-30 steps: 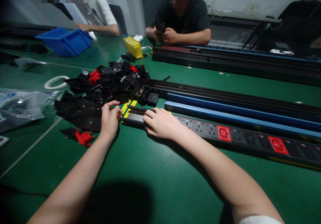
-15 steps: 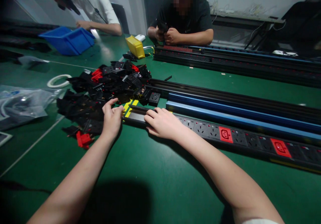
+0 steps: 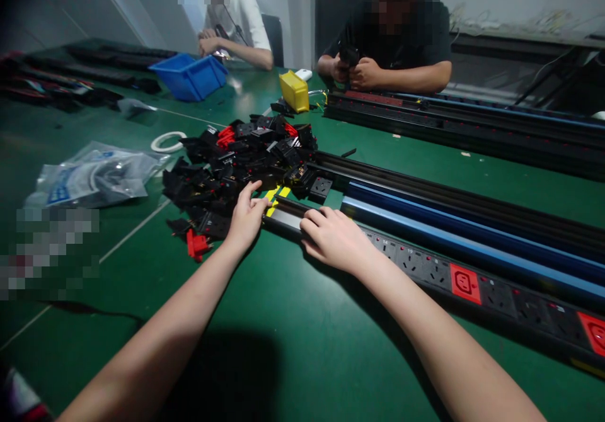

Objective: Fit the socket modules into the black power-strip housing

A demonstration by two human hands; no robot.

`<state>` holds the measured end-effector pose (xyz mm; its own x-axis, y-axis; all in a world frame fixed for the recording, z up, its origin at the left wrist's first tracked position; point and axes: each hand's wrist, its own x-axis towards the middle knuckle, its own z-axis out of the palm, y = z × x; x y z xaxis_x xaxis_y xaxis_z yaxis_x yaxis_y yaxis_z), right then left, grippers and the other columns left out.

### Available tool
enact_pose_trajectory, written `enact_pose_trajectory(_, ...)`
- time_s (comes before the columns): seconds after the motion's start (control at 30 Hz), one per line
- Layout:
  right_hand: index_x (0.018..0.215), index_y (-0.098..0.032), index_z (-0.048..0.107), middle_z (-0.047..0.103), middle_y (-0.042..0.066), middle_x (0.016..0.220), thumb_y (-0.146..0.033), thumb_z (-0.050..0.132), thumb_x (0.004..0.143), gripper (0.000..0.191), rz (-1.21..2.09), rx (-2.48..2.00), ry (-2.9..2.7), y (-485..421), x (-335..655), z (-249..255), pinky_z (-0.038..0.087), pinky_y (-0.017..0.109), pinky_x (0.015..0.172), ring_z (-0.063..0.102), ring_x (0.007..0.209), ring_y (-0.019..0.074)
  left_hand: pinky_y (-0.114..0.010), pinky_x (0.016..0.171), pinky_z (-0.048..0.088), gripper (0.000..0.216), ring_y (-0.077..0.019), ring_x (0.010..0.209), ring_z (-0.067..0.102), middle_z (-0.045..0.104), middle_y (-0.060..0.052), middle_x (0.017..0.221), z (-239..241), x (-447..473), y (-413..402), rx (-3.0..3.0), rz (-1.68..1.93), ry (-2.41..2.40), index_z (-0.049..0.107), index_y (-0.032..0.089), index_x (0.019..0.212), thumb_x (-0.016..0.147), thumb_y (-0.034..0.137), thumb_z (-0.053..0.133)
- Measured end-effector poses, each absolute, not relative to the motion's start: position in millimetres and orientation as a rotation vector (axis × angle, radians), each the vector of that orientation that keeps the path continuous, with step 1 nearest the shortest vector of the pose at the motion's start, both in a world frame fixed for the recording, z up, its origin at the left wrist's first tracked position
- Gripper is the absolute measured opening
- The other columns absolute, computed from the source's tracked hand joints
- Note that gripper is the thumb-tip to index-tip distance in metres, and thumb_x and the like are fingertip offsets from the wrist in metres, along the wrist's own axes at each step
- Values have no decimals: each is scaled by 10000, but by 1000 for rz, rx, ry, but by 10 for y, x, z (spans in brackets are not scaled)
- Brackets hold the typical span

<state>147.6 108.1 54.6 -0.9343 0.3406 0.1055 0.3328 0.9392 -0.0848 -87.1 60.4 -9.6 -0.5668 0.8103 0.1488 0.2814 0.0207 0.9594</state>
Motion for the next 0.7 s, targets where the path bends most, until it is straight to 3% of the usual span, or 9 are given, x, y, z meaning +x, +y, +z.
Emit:
enact_pose_trajectory(0.13,1154,-163,624,635,141,1211,-332,481,1008,265,105,-506,-2978,1093,1471,540,485,417,895,572,1075,286,-327,823,563,388,-124,826,644,443,-137,1474,-85,-865,619,1097,1579,1902,656,204,1230,846,236,617)
enact_pose_trajectory(0.3,1162,-168,624,641,146,1210,-324,500,1000,257,111,-513,-2976,1092,1463,545,487,419,883,574,1075,287,-297,799,559,299,-144,868,620,543,-115,1255,-43,-849,620,1113,1607,1960,733,181,1117,852,225,603)
enact_pose_trajectory(0.47,1148,-164,622,637,129,1228,-329,486,1006,257,85,-532,-2992,1077,1464,568,488,406,902,573,1080,284,-290,817,545,318,-161,929,603,571,-103,1171,-13,-861,599,1124,1635,1999,752,182,1133,854,215,603)
enact_pose_trajectory(0.7,1144,-167,619,635,126,1228,-341,492,1006,255,80,-535,-2983,1077,1466,561,484,406,902,569,1079,280,-270,740,519,344,-141,855,580,596,-100,1156,18,-859,566,1127,1690,2034,758,183,1163,855,277,635)
